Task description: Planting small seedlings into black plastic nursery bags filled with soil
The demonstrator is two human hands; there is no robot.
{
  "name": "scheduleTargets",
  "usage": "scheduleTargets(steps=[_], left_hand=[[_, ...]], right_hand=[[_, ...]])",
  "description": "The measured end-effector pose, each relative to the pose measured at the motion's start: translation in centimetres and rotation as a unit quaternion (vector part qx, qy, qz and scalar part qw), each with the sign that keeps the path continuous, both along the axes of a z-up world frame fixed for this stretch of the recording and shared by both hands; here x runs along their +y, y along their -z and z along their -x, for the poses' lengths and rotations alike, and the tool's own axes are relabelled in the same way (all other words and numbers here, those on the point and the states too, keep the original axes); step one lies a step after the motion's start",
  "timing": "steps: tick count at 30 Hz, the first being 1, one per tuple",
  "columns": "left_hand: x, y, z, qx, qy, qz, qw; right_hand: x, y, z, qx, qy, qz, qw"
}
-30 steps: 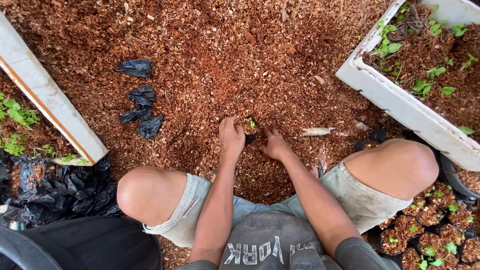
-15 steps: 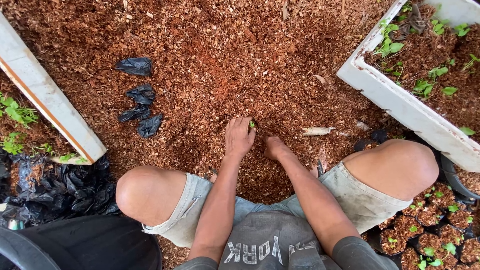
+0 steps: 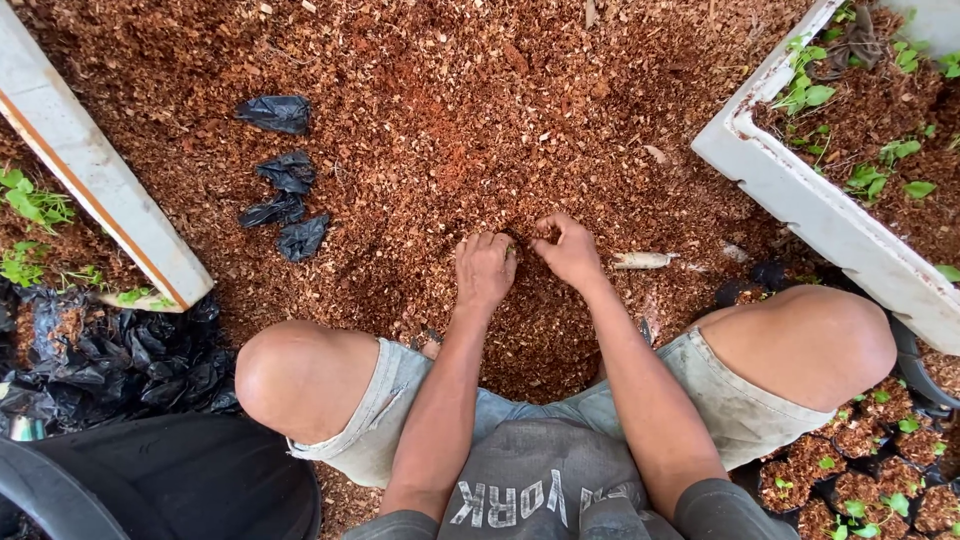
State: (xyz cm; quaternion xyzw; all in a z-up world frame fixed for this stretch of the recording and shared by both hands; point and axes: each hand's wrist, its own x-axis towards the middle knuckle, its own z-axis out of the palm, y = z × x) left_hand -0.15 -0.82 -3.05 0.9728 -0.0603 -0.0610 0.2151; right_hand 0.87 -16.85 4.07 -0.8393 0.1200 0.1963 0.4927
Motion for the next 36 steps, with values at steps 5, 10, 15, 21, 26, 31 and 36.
scheduleTargets(steps=[5,10,15,21,26,31,36], left_hand=[[0.2,0.6,0.5,-0.015,-0.002,0.004,1.000],[0.6,1.5,1.2,-0.073,0.009,-0.004,0.997],[0.9,1.2,1.8,-0.097,0.018,-0.006,0.995],[0.9,1.6,2.0,-0.116,0.036,0.007,0.993],[1.1,1.5,2.4,-0.154,0.035,-0.021,0.987],[1.0,1.9,2.4,-0.146,0.043,-0.039,0.988],[1.5,1.9,2.4,-0.088,0.031,0.026,0.995]], right_hand=[[0.5,0.3,-0.8,-0.048,0.022,-0.071,0.996],[1.9,-0.5,-1.0,-0.046,-0.065,-0.111,0.991],[1.5,0.4,-0.8,-0.079,-0.073,-0.061,0.992],[2.8,1.5,-0.7,-0.041,-0.104,-0.042,0.993],[2.8,2.7,-0.4,-0.121,-0.121,-0.026,0.985],[2.9,3.1,-0.7,-0.178,-0.090,-0.058,0.978],[3.2,4.0,0.2,-0.119,-0.113,-0.077,0.983]])
